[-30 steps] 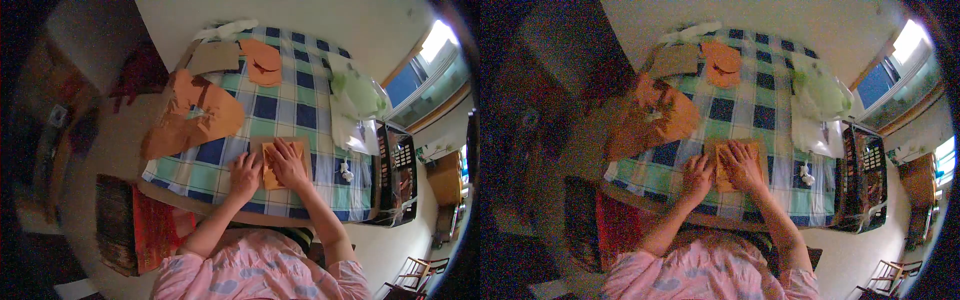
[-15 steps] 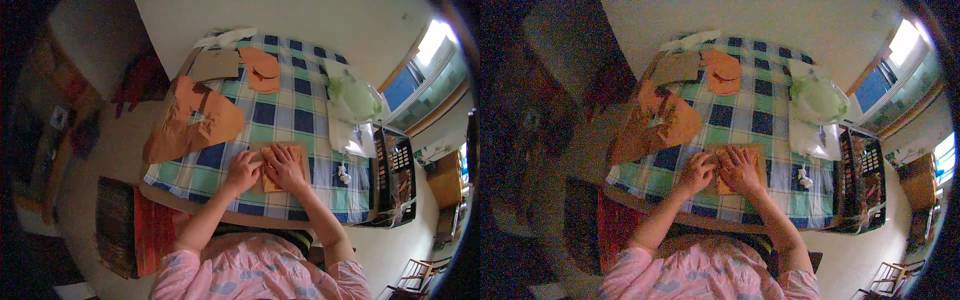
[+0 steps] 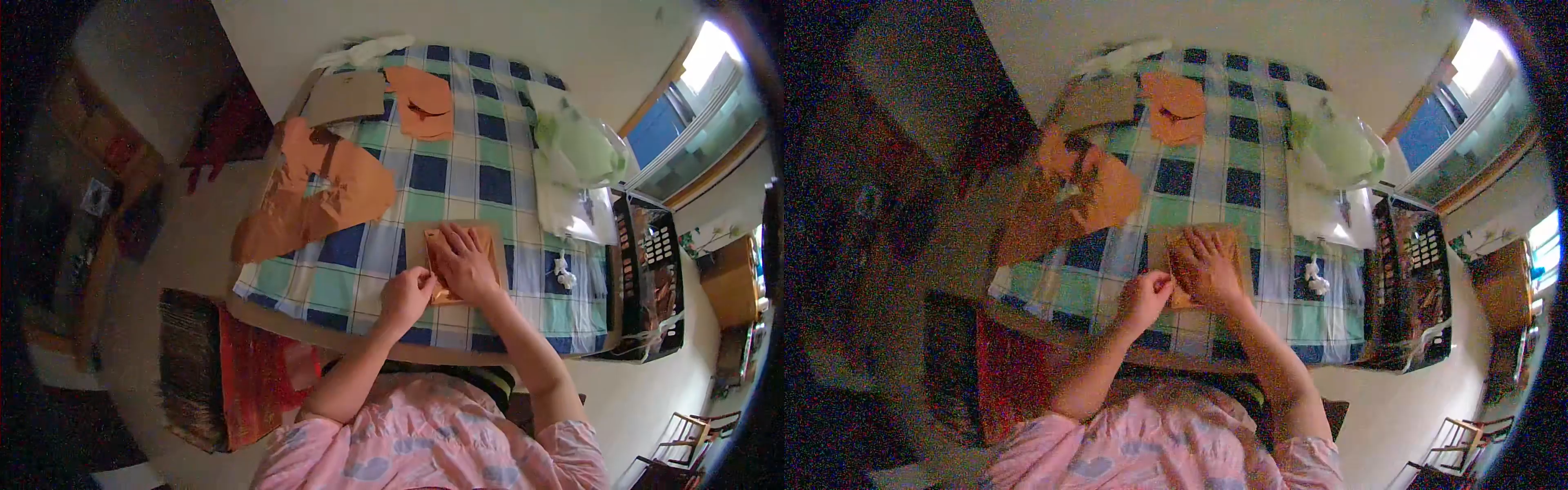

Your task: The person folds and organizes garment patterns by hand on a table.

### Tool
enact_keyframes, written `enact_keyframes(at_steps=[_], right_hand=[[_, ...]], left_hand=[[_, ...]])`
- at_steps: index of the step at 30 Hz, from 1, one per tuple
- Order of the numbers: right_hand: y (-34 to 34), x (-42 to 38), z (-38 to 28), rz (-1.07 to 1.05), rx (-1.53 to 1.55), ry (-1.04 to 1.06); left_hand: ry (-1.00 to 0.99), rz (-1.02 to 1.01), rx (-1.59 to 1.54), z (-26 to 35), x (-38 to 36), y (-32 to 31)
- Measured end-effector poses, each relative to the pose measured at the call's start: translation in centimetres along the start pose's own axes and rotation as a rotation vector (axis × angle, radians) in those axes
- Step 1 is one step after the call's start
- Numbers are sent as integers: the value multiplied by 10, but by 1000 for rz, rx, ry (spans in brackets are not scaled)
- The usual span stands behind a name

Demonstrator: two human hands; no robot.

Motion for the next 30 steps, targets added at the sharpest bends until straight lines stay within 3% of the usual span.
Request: enact_keyframes(at_steps=[8, 14, 20, 23, 29, 30], right_hand=[[-3, -2, 2, 15, -9, -1], [0, 1, 0, 12, -22, -16], [-3, 0, -1, 18, -29, -16], [-2, 0, 1, 21, -40, -6], [-3, 0, 0, 42, -16, -25], [-2, 1, 0, 34, -10, -29]], left_hand=[[31, -68, -129, -27, 9, -29], [185, -147, -174, -29, 4, -28], [35, -156, -86, -26, -4, -18], [162, -234, -117, -21, -7, -12], [117, -215, -171, -34, -27, -11], [88, -243, -69, -27, -28, -2]])
Point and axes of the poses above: each hand's wrist, its own x-axis towards the middle knuckle, its own y-axis out of the back of the hand, z = x × y, the point moved 1 cm from there along x, towards the middle knuckle, and after that the axes turned 15 degrees about z, right-handed, at the moved point
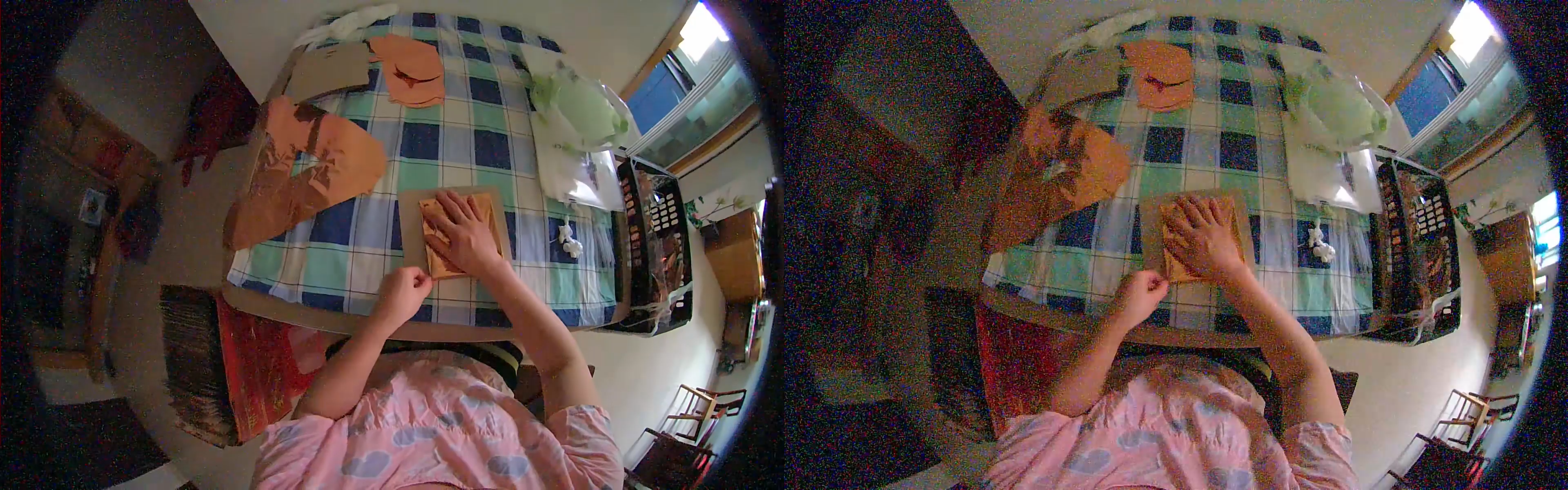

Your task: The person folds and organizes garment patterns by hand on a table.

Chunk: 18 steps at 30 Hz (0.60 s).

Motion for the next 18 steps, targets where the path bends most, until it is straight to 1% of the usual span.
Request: enact_keyframes(at_steps=[2, 5, 8, 13, 18], right_hand=[[3, 1, -1, -15, 10, -11], [0, -1, 0, -24, 13, -4], [1, -1, 1, -41, -20, 21], [-4, -3, 3, -75, 9, -14], [-6, -4, 6, -84, -3, -9]], left_hand=[[-33, -51, 210, 27, -9, 23], [-381, 258, 296, 49, -11, 26], [-769, 281, 410, 36, 0, 18], [-805, 217, 463, 11, -8, 8], [-806, 157, 583, 14, -14, 11]])
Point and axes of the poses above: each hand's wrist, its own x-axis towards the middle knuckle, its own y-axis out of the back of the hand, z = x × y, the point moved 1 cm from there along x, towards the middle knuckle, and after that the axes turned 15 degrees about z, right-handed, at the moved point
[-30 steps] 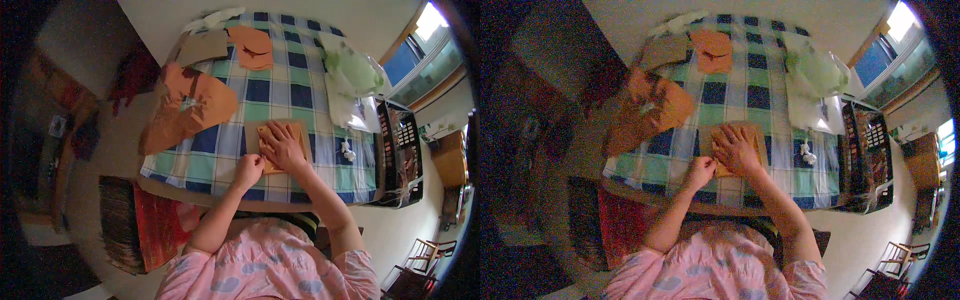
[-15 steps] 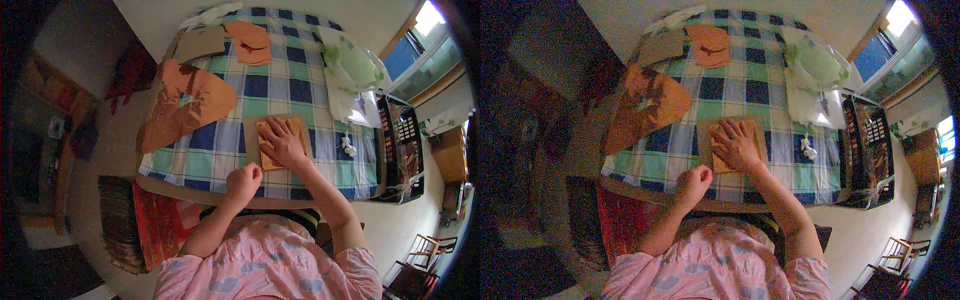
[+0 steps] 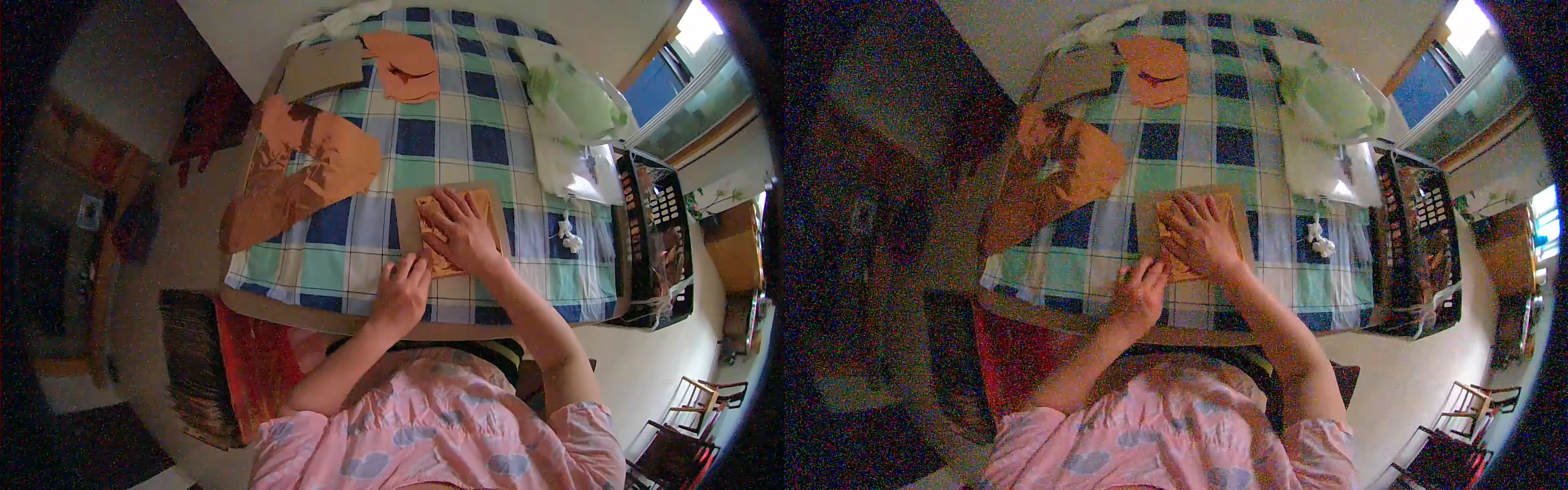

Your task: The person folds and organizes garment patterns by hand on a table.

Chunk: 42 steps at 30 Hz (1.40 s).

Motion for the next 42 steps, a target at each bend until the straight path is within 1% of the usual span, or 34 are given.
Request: enact_keyframes(at_steps=[2, 5, 8, 11, 14, 17, 20, 23, 26, 29, 32, 35, 38, 41, 42], right_hand=[[-1, 1, 1, 12, -13, 15], [5, 6, -2, 28, 24, -20], [35, 10, -13, 68, -17, 50], [43, -11, -17, -66, 96, 97], [31, -19, -8, -21, 133, 84], [32, -10, -5, -80, 184, 84], [26, -4, 8, -104, 139, 175], [23, 9, 11, -72, 153, 100], [5, 16, 28, -93, 108, 85], [15, 33, 17, -40, 57, 109], [15, 44, 19, -112, -10, 113], [10, 46, 22, -53, -12, 150], [4, 46, 23, 5, -12, 70], [10, 29, 18, 57, -37, 122], [22, 16, 6, 65, 91, 82]], left_hand=[[-45, -20, 68, 3, 1, 1], [-57, -39, 102, 4, 2, 3], [-54, -9, 84, 3, 0, 0], [-59, -5, 81, 3, 1, 4], [-33, -24, 46, 3, -1, 0], [-40, -8, 57, 3, -2, 1], [-46, 4, 51, 4, 2, 4], [-53, -6, 67, 4, 2, 4], [-54, -33, 87, 5, 0, 4], [-48, -61, 82, 5, -1, 2], [-43, -18, 92, 6, -1, 1], [-27, -7, 92, 6, -3, -3], [-16, -35, 39, 7, -3, -1], [-26, 2, 63, 6, -1, 0], [-8, 26, 46, 6, -4, -2]])
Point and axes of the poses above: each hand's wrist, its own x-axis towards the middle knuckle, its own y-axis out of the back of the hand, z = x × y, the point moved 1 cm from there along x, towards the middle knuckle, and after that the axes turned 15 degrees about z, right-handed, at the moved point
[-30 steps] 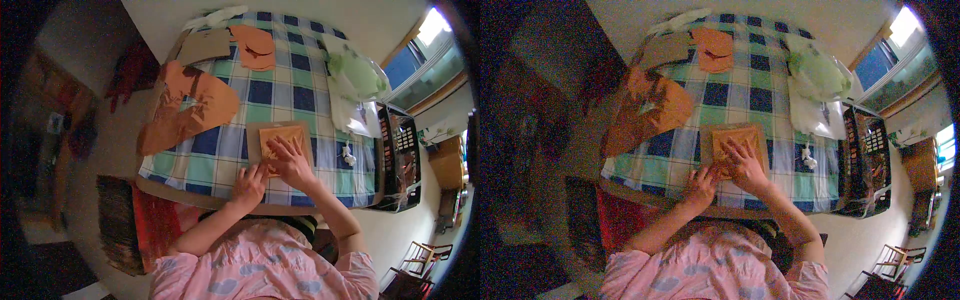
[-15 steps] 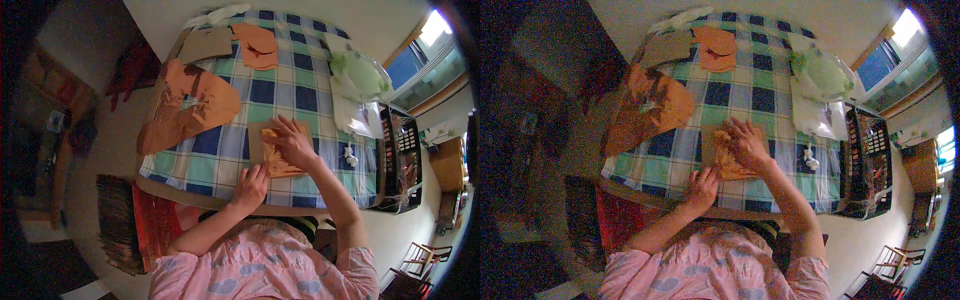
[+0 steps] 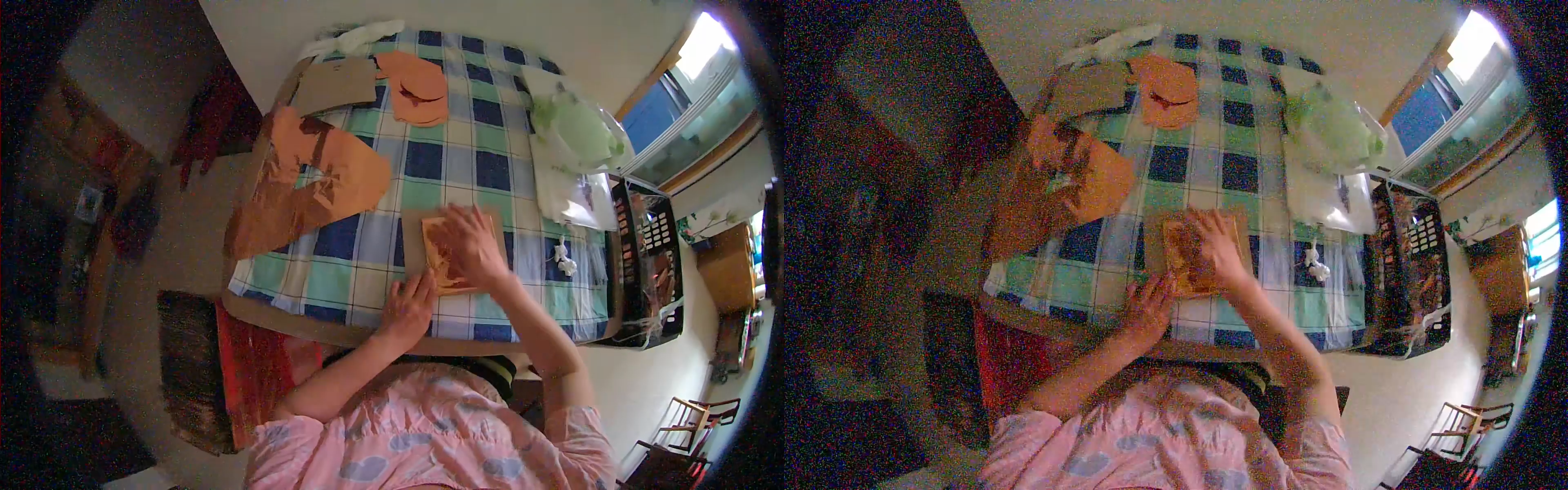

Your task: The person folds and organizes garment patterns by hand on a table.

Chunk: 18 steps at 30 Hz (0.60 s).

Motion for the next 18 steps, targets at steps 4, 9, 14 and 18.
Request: enact_keyframes(at_steps=[4, 9, 14, 18], right_hand=[[14, -70, -39, -57, 106, -23], [30, -89, -60, -121, 56, -75], [34, -85, -63, -147, 1, -42], [41, -94, -55, -148, -55, -65]], left_hand=[[73, 80, -70, -1, -1, -3], [155, 167, -118, -4, -3, -20], [138, 183, -111, -7, 1, -15], [142, 175, -111, -7, 2, -13]])
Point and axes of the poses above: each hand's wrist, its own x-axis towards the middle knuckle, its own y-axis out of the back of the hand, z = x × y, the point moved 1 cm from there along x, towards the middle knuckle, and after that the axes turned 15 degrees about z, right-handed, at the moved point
